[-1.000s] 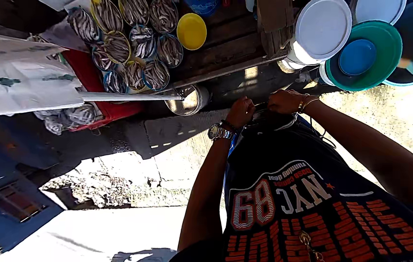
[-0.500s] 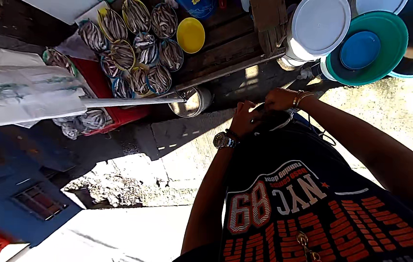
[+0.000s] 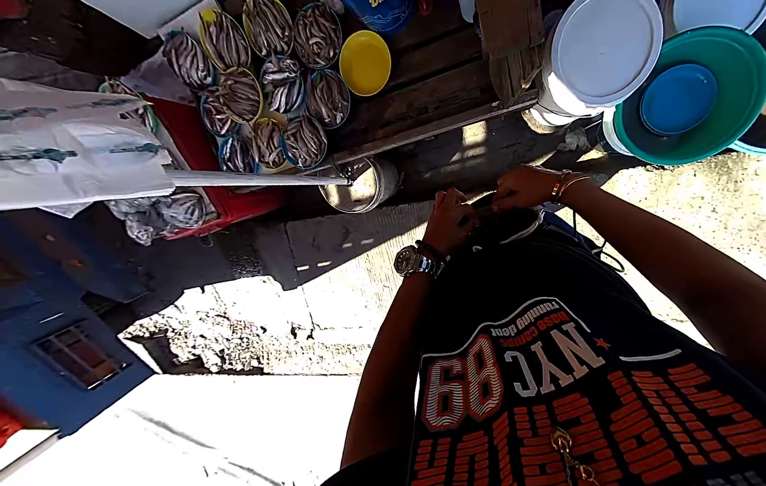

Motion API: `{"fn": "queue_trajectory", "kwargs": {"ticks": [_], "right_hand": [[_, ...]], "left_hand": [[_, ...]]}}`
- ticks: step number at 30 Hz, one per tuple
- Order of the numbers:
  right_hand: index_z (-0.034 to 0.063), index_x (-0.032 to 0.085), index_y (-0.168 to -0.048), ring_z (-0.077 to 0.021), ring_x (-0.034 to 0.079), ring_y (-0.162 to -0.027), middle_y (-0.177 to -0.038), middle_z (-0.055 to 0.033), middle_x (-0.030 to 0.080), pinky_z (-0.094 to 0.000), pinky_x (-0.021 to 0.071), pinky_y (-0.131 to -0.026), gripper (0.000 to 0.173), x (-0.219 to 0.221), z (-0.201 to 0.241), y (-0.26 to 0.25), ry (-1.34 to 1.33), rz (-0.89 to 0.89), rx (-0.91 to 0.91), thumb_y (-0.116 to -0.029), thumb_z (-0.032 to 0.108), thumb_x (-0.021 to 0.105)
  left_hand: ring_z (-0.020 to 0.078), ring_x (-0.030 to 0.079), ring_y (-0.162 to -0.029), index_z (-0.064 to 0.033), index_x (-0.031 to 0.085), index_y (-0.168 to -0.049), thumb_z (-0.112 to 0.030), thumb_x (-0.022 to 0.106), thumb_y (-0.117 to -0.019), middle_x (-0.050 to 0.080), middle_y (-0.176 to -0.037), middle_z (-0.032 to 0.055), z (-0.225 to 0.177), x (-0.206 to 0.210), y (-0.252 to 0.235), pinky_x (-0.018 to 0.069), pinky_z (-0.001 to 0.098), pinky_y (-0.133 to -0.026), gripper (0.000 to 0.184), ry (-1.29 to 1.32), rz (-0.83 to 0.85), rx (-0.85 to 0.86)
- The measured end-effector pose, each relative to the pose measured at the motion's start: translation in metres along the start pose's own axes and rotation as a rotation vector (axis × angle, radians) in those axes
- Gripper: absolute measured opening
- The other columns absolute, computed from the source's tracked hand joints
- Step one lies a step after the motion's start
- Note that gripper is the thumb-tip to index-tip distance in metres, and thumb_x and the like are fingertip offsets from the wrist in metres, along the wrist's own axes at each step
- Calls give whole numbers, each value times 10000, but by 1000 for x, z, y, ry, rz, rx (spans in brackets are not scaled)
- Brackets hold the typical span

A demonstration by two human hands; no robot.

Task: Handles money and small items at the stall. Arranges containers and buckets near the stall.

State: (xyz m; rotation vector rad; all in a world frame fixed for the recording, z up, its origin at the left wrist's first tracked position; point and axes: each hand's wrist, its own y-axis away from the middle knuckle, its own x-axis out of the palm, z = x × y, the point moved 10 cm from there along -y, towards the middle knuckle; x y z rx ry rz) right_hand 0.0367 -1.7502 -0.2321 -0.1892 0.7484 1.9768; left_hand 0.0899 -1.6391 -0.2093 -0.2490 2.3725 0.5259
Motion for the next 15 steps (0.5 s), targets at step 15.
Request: {"fn": "queue_trajectory", "kwargs": {"ticks": [15], "right_hand": [[27,781,-1029,-369,689,-1013,-987,-180,735,-621,504,-916,258,8,-2,-18,-9,1,62,-1042,159,560]], "left_hand": [[383,534,-1198,-52,737,-894,-120,769,-868,620,-1218,182,3,-2,10,469,515,-1011,79,17,-69,-30]]}}
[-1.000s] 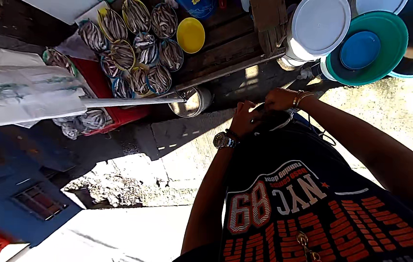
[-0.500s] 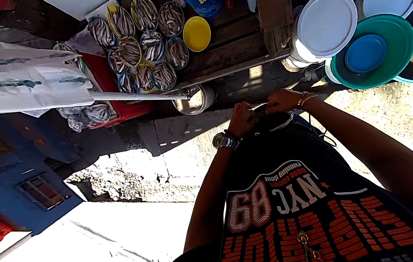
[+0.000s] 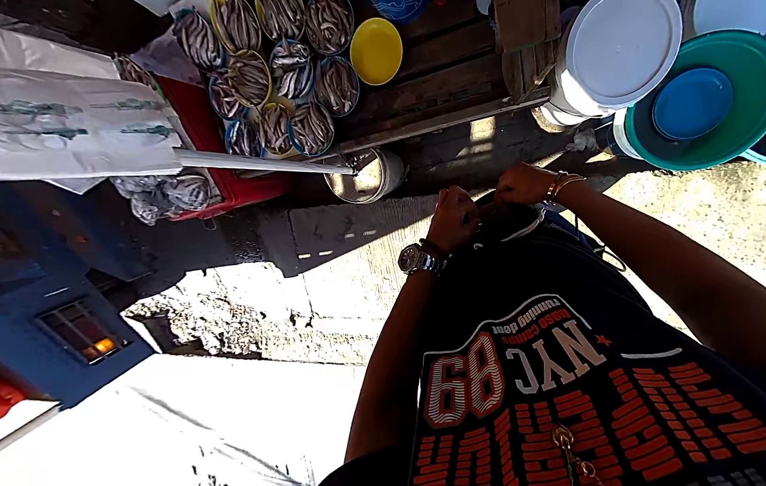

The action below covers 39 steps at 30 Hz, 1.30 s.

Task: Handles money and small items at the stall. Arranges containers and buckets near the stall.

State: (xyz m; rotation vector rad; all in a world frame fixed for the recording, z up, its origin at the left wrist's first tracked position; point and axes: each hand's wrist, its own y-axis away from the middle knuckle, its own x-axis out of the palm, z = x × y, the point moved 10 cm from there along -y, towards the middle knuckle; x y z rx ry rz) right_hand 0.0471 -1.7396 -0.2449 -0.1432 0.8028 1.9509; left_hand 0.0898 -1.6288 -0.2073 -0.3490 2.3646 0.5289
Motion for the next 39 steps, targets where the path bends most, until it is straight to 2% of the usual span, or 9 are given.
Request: {"fn": "queue_trajectory", "kwargs": {"ticks": [6,9,14,20,22,27,30,33,39], "right_hand": [[52,789,-948,-330,697,-907,-880,-140,727,-598,521,-834,280,1,-4,0,-15,-16,-54,-1019,245,598],[105,808,-1020,-301,695,-944,-934,-112,738,-583,527,-878,255,2,-5,2,-37,15,-22,-989,320,673],[94,806,-1032,-325,685,-999,-978,-133,737,-596,506,-924,198,5,-5,0,-9,20,3,-990,226,665],[92,752,-910,-349,673,-968,-964,-133,701,-632,514,-796,427,15,10,7,196,72,93,-933,517,707],[57,737,-954,-388,667,-1022,-1051,-171,698,-641,511,-818,405,22,23,10,314,88,99,-979,454,666],[75,743,-1113,-426,672,-1041,-1122,-202,698,-661,508,-802,321,33,35,17,377,119,44,-1059,334,562],[146,762,-1206,-346,698,-1035,-1093,-150,734,-624,530,-883,303,1,27,34,65,-95,-103,-1050,337,585],[50,727,-1228,-316,654,-746,-867,-168,701,-554,535,-749,263,-35,-2,61,-101,-300,-63,-1012,116,592],[-22,663,-1304,-402,656,-972,-1007,-248,698,-577,476,-960,325,10,-11,77,16,254,145,-987,50,647]], "left_hand": [[393,534,-1187,-38,721,-866,-111,762,-865,617,-1208,189,1,2,0,474,524,-994,84,10,-12,9],[390,536,-1182,-38,715,-855,-107,757,-865,614,-1211,184,3,2,-2,479,523,-987,82,-1,-14,-10],[381,543,-1169,-40,712,-849,-114,756,-866,622,-1194,175,2,2,-1,483,510,-982,87,-24,-31,-15],[373,560,-1141,-28,686,-851,-124,776,-872,629,-1114,175,0,9,1,495,506,-958,134,-7,-47,-27],[373,596,-1105,-8,671,-912,-138,798,-867,632,-1070,189,-1,9,-1,518,513,-947,187,22,-40,-29],[366,659,-1090,11,572,-1334,-132,777,-899,678,-1140,219,5,5,1,523,521,-986,502,150,38,-187],[364,649,-1103,30,686,-1183,-87,689,-947,675,-1133,233,5,4,3,508,506,-1006,263,148,53,-162],[354,663,-1012,55,709,-1070,-74,659,-961,676,-1039,231,1,1,5,530,491,-944,177,139,10,-124],[346,665,-946,57,699,-1054,-103,645,-979,657,-1030,231,2,4,9,548,502,-878,185,127,56,-154]]}}
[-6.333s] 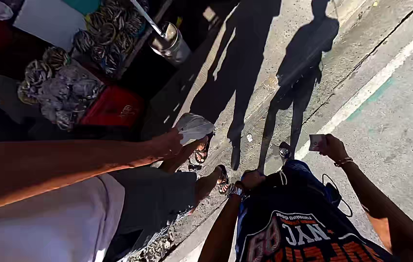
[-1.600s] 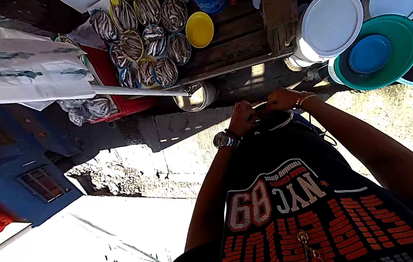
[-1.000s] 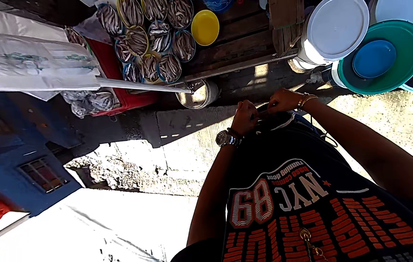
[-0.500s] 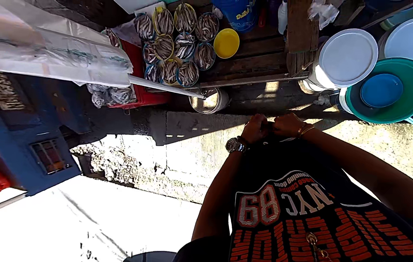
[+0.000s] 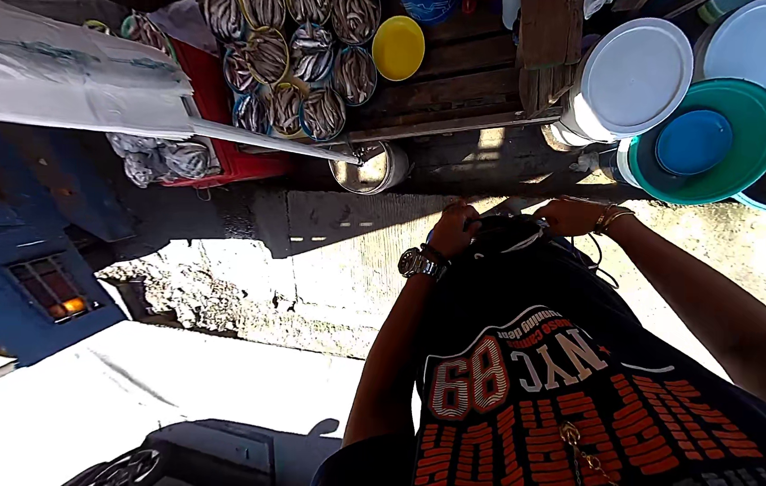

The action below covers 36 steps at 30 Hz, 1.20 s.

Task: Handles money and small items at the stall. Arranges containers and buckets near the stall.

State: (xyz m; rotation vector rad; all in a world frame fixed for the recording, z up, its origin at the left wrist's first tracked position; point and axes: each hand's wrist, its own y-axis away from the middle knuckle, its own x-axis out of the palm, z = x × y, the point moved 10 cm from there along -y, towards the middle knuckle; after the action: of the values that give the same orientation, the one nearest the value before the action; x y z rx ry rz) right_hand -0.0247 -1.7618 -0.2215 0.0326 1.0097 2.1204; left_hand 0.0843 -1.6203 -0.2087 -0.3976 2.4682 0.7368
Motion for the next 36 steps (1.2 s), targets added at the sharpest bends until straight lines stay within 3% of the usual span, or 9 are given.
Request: {"fn": "queue_trajectory", "kwargs": {"ticks": [2,5,8,15,21,25,29,32,36], "right_hand": [[-44,689,-1213,-423,665,-1029,-1046,-259,702,-609,480,-973,269,10,-5,-5,21,23,-17,-983,94,668],[-40,738,-987,-381,668,-811,-820,-210,689,-614,509,-825,163,4,-7,-8,-4,-111,-147,-949,117,715],[-59,718,-957,-350,652,-794,-798,-198,670,-573,509,-816,170,-9,-1,-11,-42,-92,-106,-972,108,691],[11,655,-755,-9,354,-370,-484,36,451,-180,295,-356,228,-37,0,-52,-852,-206,135,-973,78,647],[45,605,-691,-39,404,-440,-534,41,473,-230,354,-445,248,-65,113,-142,-748,-184,220,-910,85,714],[24,637,-748,-43,439,-482,-588,21,524,-240,380,-478,198,-92,175,-179,-645,-130,171,-919,93,710],[-38,691,-1011,-27,343,-479,-619,29,438,-197,305,-470,178,-125,216,-188,-529,-89,170,-1015,134,649],[-32,690,-1069,-23,359,-493,-644,24,464,-189,313,-477,190,-157,188,-215,-579,-210,210,-1021,146,645],[-26,685,-1109,-57,388,-521,-698,-12,508,-221,347,-494,227,-184,134,-252,-546,-274,349,-1034,182,632]], "left_hand": [[332,666,-922,52,698,-1061,-101,640,-983,657,-1028,221,2,0,6,549,496,-863,181,12,15,9],[311,674,-855,58,695,-1034,-74,660,-970,664,-987,210,2,-3,16,568,476,-805,151,44,14,68],[309,668,-851,59,703,-1047,-58,665,-960,661,-980,209,12,-7,16,571,470,-799,151,77,42,101],[337,675,-960,51,679,-1119,-158,789,-889,680,-1053,223,22,-35,-18,555,502,-900,330,124,110,207],[360,647,-991,101,658,-1116,-164,811,-854,642,-1061,258,43,-96,-23,536,499,-906,403,255,50,89],[322,686,-953,117,664,-1052,-122,769,-852,686,-1008,243,79,-144,-10,556,460,-886,328,291,-175,144],[357,691,-921,138,659,-1048,-96,704,-879,683,-1002,280,108,-172,10,550,471,-861,292,243,-236,62],[368,687,-990,139,646,-1116,-110,702,-891,678,-1073,293,137,-188,33,538,471,-917,340,221,-243,-128],[332,682,-883,108,666,-988,-78,726,-846,678,-954,247,155,-214,70,561,449,-826,241,243,-481,-210]]}}
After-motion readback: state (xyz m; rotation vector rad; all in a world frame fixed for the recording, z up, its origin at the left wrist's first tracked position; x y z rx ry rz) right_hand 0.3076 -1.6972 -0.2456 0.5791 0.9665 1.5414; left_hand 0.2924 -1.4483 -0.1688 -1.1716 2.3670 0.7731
